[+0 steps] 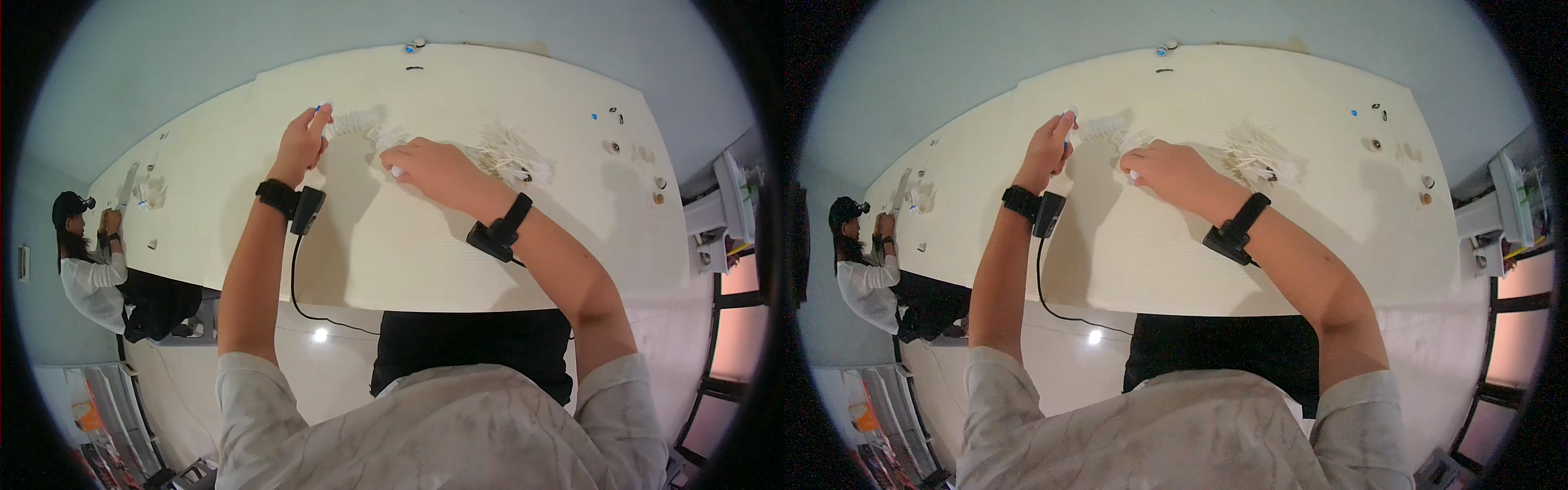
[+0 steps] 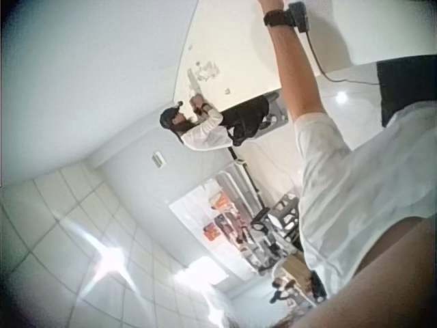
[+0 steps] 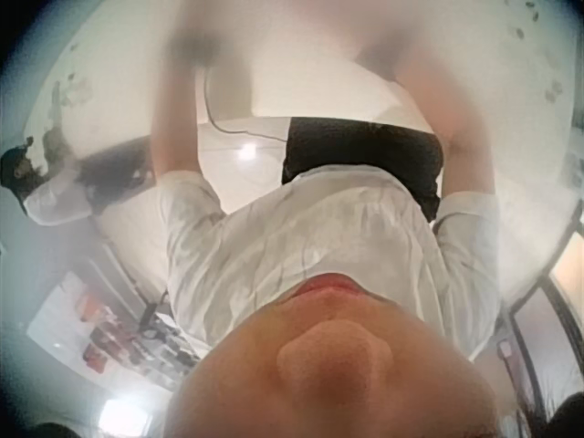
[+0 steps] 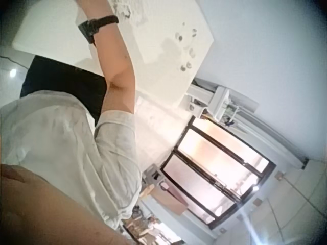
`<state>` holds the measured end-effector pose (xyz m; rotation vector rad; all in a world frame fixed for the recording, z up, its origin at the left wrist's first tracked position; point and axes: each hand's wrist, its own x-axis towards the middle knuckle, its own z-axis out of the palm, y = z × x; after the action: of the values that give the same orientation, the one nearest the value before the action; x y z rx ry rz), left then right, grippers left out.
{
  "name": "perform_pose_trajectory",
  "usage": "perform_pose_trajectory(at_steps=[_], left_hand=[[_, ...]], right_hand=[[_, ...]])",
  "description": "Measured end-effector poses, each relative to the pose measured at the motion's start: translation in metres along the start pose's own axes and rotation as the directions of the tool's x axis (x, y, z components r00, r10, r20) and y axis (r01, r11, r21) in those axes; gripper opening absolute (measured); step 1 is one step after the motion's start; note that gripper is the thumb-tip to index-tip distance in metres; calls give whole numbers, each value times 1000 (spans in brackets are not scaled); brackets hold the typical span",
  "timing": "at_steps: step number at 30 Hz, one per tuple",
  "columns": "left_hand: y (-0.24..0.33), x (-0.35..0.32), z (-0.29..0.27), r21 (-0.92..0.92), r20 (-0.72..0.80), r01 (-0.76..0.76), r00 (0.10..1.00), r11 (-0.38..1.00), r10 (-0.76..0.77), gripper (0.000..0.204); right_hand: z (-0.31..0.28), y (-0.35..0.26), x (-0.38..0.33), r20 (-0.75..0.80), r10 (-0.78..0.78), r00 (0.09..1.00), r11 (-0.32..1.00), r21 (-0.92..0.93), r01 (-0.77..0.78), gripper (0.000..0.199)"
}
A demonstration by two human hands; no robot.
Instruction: The recorder is assembling shuttlecocks by inserting feathers into a plastic base.
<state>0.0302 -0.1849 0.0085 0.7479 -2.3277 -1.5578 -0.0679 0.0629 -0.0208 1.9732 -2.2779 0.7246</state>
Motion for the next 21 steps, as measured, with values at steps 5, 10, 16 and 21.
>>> perform_pose_trajectory(at_steps=[5, 10, 16, 21], left_hand=[[-5, 26, 7, 58, -230, -52, 971, 997, 64, 46], [8, 10, 21, -83, -180, -208, 965, 975, 191, 41], [-7, -6, 26, 56, 25, -264, 964, 963, 263, 38], [-10, -15, 36, 164, 165, -296, 949, 941, 269, 38]], right_hand=[[-28, -15, -17, -186, 344, 920, 847, 485, -218, 22], [-3, -13, -19, -141, 513, 847, 667, 686, -290, 20], [22, -11, -6, -167, 585, 794, 612, 733, -297, 16], [28, -10, -5, -339, 477, 811, 858, 379, -347, 17]])
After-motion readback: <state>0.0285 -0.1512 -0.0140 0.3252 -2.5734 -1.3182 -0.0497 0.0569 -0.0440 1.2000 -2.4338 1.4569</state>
